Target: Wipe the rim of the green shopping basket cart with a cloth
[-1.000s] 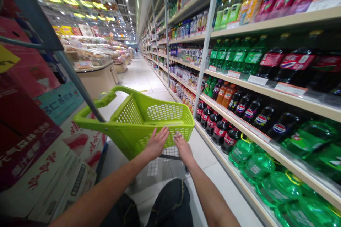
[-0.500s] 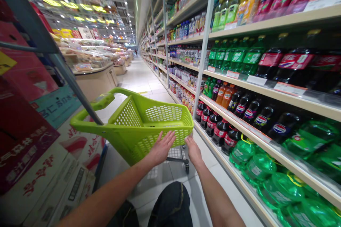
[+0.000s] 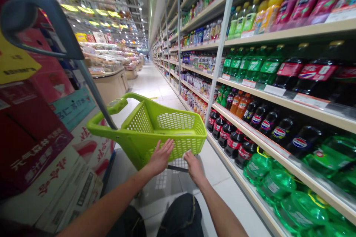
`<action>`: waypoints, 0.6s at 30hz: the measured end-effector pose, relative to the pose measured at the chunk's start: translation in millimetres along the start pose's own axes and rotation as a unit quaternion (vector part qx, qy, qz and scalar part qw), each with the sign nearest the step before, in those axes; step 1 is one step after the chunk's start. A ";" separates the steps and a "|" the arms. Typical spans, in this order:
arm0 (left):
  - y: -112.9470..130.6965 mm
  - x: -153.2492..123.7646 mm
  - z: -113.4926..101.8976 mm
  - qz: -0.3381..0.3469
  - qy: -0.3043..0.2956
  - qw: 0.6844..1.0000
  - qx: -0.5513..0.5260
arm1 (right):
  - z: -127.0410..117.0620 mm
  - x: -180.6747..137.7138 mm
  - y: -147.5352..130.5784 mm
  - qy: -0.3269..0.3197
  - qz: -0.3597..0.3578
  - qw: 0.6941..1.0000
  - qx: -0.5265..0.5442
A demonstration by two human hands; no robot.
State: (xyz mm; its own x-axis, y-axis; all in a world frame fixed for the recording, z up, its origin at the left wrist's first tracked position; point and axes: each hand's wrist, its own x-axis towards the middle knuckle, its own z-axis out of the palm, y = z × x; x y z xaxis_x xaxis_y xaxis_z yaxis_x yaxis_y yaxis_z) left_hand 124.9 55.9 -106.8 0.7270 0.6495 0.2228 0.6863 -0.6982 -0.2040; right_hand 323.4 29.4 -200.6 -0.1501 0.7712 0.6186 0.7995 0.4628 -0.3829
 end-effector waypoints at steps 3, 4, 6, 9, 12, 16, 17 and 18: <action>-13.1 -10.6 -1.2 -0.021 0.004 1.000 0.015 | -8.1 27.4 -11.6 0.095 0.008 0.995 0.005; -15.7 -12.4 -2.2 -0.026 0.008 0.999 0.019 | -11.3 39.7 -15.2 0.122 0.010 0.992 0.007; -18.9 -14.9 -4.2 -0.030 0.017 0.999 0.024 | -11.3 56.8 -23.7 0.146 0.012 0.989 0.018; -26.4 -20.9 -8.6 -0.032 0.030 0.999 0.025 | 5.5 54.1 -42.3 0.086 -0.016 0.994 0.071; -47.4 -32.3 -19.6 -0.068 0.057 0.995 0.034 | 22.5 45.0 -67.7 0.005 -0.038 0.988 0.148; -83.6 -47.1 -40.5 -0.162 0.090 0.982 0.049 | 14.9 85.4 -97.2 0.020 0.039 0.977 0.207; -89.7 -49.3 -44.3 -0.168 0.088 0.981 0.049 | 9.8 102.4 -100.9 0.019 0.063 0.977 0.204; -93.9 -50.8 -47.0 -0.165 0.083 0.982 0.049 | 5.1 118.8 -103.1 0.019 0.084 0.977 0.195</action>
State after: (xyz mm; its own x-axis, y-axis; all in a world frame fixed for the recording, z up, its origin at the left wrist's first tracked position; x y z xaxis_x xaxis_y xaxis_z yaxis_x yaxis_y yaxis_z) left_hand 22.4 74.3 -54.1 0.4568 0.7718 0.4424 0.8884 -0.4210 -0.1829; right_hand 220.1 75.6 -91.2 -0.0086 0.8373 0.5466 0.5268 0.4684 -0.7093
